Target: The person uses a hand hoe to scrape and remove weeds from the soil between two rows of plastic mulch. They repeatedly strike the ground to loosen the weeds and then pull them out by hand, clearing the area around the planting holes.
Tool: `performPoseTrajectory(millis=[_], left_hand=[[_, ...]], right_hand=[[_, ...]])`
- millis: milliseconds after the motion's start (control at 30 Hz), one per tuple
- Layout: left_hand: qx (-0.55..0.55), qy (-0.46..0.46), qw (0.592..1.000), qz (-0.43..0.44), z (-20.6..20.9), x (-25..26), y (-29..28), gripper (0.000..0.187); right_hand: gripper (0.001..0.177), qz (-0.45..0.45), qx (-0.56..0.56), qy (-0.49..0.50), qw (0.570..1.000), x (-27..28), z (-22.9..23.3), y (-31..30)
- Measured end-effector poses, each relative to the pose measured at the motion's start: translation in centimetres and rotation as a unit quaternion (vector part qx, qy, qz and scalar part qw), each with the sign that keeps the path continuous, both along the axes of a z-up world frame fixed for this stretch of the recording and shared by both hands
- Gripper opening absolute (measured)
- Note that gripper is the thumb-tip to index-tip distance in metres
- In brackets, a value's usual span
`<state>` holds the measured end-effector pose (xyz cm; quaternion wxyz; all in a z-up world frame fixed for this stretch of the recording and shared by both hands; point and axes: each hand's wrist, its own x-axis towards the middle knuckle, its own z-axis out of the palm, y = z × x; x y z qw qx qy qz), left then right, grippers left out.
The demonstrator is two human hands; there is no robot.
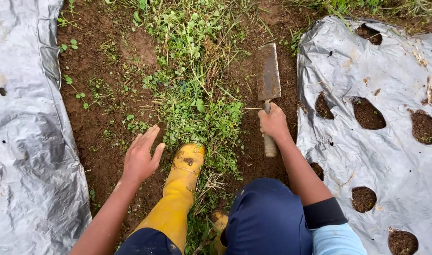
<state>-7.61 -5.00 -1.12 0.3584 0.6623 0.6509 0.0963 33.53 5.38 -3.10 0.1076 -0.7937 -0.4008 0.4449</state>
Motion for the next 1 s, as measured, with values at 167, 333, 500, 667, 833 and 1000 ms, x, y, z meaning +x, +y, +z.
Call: performPoseTrajectory(millis=[167, 333, 500, 667, 833, 1000], left_hand=[[0.061, -0.011, 0.998, 0.017, -1.2, -0.5, -0.7, 0.042], [0.111, -0.036, 0.993, 0.018, -1.0, -0.4, -0.3, 0.036], [0.137, -0.054, 0.989, 0.031, -1.7, -0.7, -0.8, 0.032], [0.174, -0.056, 0.982, 0.053, -1.9, -1.6, -1.2, 0.028], [0.214, -0.065, 0.972, 0.075, -0.3, -2.1, -0.7, 0.026], [0.267, -0.048, 0.959, 0.088, 0.4, -2.7, 0.1, 0.024]], right_hand=[[0.010, -0.092, 0.021, 0.045, 0.995, -1.3, 0.2, -0.6], [0.009, -0.016, -0.045, 0.090, 0.995, -2.8, 1.0, -0.9], [0.013, -0.079, 0.025, 0.100, 0.992, -4.6, 1.6, -0.1], [0.011, 0.050, -0.015, 0.052, 0.997, -2.4, -0.9, -0.4], [0.008, -0.070, 0.000, 0.100, 0.993, -4.7, -1.6, -0.6], [0.015, 0.198, -0.031, -0.011, 0.980, -1.4, -4.1, -1.3]])
